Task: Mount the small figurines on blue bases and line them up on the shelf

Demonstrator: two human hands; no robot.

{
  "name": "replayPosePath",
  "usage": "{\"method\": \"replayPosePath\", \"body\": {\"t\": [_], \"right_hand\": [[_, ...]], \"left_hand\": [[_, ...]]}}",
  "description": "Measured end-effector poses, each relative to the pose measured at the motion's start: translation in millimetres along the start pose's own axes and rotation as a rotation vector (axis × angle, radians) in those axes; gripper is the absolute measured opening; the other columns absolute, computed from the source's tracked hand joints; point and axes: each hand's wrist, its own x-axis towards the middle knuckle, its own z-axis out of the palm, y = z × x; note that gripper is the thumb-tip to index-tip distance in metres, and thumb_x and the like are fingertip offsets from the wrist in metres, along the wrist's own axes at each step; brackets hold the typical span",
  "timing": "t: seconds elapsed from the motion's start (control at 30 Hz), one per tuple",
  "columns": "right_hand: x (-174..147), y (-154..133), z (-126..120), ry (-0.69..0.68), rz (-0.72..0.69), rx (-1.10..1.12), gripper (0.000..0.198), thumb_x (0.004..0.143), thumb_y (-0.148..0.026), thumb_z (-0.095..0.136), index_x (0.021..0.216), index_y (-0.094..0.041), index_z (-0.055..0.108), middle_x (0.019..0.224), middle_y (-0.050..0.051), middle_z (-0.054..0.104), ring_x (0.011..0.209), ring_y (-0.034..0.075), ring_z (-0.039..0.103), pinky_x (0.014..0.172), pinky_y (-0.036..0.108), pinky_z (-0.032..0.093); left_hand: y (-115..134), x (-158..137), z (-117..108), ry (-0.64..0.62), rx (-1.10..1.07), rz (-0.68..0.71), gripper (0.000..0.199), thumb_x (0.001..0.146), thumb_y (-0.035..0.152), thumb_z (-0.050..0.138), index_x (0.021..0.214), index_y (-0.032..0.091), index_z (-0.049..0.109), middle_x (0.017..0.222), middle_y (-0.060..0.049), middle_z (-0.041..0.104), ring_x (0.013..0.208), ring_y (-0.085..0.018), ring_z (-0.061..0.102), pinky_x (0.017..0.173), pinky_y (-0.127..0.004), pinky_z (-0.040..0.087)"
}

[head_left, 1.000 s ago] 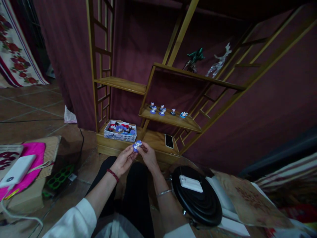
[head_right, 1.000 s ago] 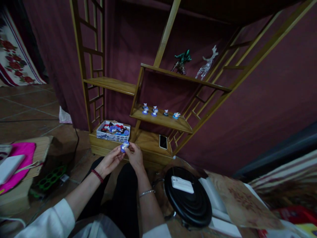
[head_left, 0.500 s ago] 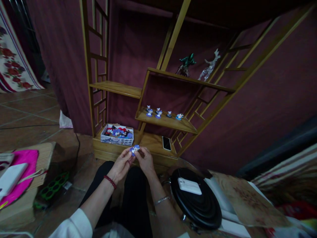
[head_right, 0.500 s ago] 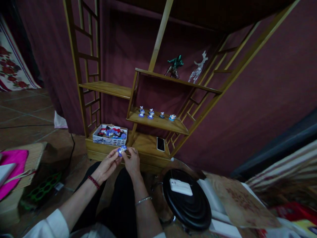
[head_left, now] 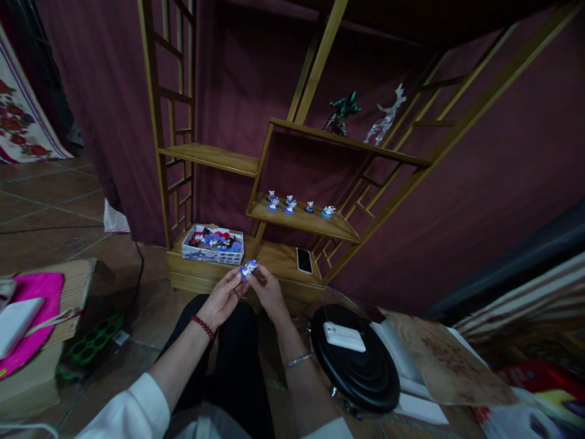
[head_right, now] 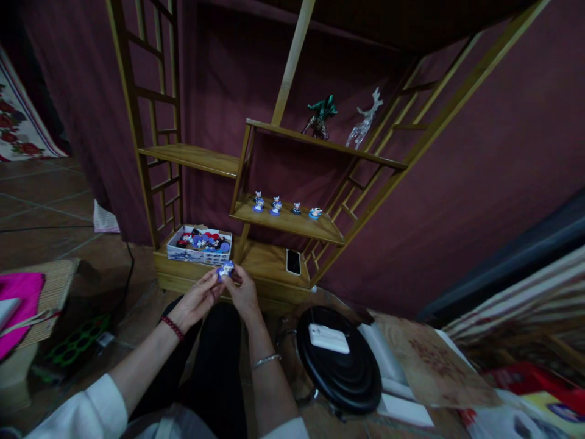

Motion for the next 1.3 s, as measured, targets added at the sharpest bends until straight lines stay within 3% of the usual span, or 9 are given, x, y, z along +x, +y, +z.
{"method": "replayPosePath", "body": {"t": [0.4, 0.7, 1.3], "right_hand": [[-1.6, 6.4, -5.2, 0.043, -0.003, -0.011, 0.022, 0.072, -0.034, 0.057, 0.088, -0.020, 0.062, 0.088, 0.001, 0.066, 0.083, 0.017, 0.060, 0.079, 0.031, 0.046], [-2.7, -2.1, -1.1, -0.021, 0.013, 0.050, 0.040, 0.070, -0.033, 0.060, 0.108, -0.022, 0.056, 0.106, 0.003, 0.062, 0.098, 0.019, 0.056, 0.085, 0.034, 0.045], [-4.1, 0.1, -9.5, -0.006, -0.014, 0.034, 0.034, 0.066, -0.030, 0.063, 0.099, -0.020, 0.060, 0.097, 0.003, 0.065, 0.089, 0.018, 0.060, 0.083, 0.034, 0.046]], "left_hand": [[-10.2, 1.8, -1.3, -0.084, 0.014, 0.006, 0.020, 0.073, 0.010, 0.062, 0.092, 0.016, 0.062, 0.095, -0.003, 0.064, 0.082, -0.009, 0.059, 0.077, -0.020, 0.046], [-0.7, 1.4, 1.8, -0.051, -0.001, 0.021, 0.020, 0.074, 0.010, 0.060, 0.093, 0.015, 0.062, 0.095, -0.005, 0.064, 0.086, -0.011, 0.060, 0.082, -0.022, 0.044], [1.4, -4.8, 11.3, -0.003, 0.078, -0.036, 0.019, 0.075, 0.011, 0.058, 0.094, 0.014, 0.061, 0.089, -0.006, 0.065, 0.075, -0.011, 0.061, 0.072, -0.023, 0.049]]}}
